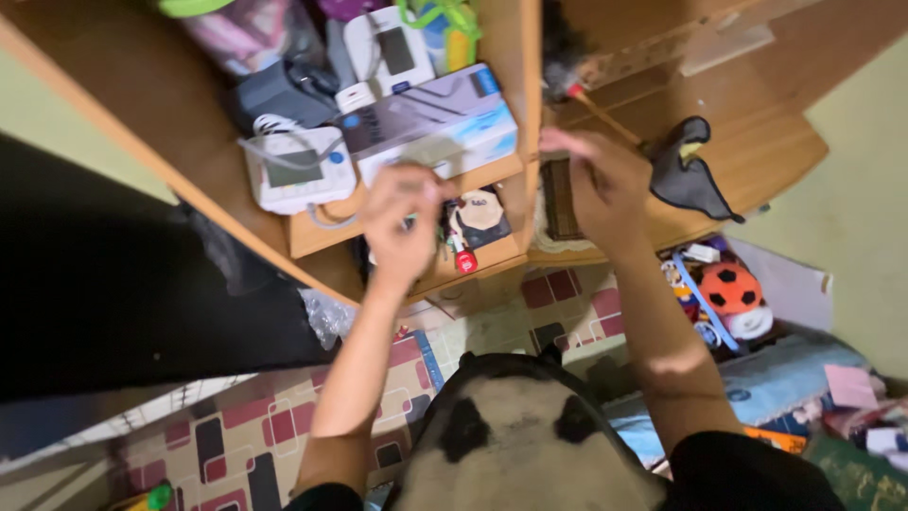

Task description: The person organizes and wipes a blood pressure monitor, its cuff, and a box of latex gloves, moving several books on a bed to make space before placing the monitor on a shelf.

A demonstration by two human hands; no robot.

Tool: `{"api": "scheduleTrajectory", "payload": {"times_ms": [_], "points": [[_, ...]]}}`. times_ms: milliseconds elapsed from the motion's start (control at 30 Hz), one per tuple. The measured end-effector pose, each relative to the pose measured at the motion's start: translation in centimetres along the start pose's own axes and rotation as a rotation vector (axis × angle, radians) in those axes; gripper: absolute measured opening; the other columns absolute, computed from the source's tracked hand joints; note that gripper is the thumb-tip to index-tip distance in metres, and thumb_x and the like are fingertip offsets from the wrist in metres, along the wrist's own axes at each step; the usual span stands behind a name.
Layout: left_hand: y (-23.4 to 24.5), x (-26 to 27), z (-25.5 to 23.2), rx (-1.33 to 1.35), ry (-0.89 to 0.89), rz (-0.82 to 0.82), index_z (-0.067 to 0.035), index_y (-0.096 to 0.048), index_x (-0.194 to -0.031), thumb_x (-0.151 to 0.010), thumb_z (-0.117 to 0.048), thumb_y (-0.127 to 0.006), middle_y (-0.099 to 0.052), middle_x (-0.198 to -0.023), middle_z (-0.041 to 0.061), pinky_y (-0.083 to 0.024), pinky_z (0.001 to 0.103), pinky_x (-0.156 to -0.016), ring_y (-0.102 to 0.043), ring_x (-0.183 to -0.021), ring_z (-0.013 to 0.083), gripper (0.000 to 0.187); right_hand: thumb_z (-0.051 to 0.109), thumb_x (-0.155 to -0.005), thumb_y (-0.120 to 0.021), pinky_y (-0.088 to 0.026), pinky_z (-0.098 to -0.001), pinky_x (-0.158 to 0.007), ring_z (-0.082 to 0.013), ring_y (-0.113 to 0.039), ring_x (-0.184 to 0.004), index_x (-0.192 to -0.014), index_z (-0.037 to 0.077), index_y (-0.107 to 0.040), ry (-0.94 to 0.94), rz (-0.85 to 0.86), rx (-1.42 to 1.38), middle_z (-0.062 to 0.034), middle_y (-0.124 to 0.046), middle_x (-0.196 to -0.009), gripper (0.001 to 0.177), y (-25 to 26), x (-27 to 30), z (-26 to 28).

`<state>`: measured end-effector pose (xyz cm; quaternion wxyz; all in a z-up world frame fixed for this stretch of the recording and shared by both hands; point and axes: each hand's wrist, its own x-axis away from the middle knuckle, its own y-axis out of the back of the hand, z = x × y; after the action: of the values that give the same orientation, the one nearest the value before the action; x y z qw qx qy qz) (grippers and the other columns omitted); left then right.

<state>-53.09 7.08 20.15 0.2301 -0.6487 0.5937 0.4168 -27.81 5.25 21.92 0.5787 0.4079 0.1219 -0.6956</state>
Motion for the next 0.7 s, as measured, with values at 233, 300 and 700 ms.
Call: {"api": "scheduleTrajectory", "payload": {"times_ms": [233,300,700], "points": [[-11.3,5.7,-2.8,0.339,-0.064,0.539,-0.003,-0.076,-0.088,-0.087,0.0,-0.076,-0.069,-0.091,0.008,-0.054,0.036,-0.079,-0.068,-0.087,0.0236,0.003,-0.014,-0.094,-0.045,-0.054,-0.0274,-0.087,-0.0213,-0.07,-0.096,-0.1,-0.007,-0.071,-0.273,-0.33,-0.063,-0.0174,-0.073,-0.105,0.028,5.9,13.2,-7.6],[-14.6,7.4,-3.1,0.36,0.008,0.752,-0.001,-0.076,-0.088,-0.089,-0.008,-0.08,-0.072,-0.093,0.009,-0.056,0.036,-0.077,-0.069,-0.086,0.0229,0.008,-0.014,-0.095,-0.045,-0.054,-0.0267,-0.082,-0.0189,-0.069,-0.09,-0.098,-0.007,-0.07,-0.393,-0.449,-0.078,-0.0159,-0.073,-0.1,0.026,7.4,17.8,-10.0],[-34.0,14.7,-5.6,0.649,0.149,1.206,-0.002,-0.075,-0.1,-0.101,-0.017,-0.069,-0.072,-0.093,0.011,-0.054,0.033,-0.078,-0.07,-0.084,0.0237,0.016,-0.009,-0.096,-0.047,-0.054,-0.0259,-0.074,-0.0119,-0.066,-0.079,-0.095,-0.002,-0.074,-0.828,-0.758,0.138,-0.0057,-0.074,-0.087,0.028,18.3,34.2,-15.3]]}}
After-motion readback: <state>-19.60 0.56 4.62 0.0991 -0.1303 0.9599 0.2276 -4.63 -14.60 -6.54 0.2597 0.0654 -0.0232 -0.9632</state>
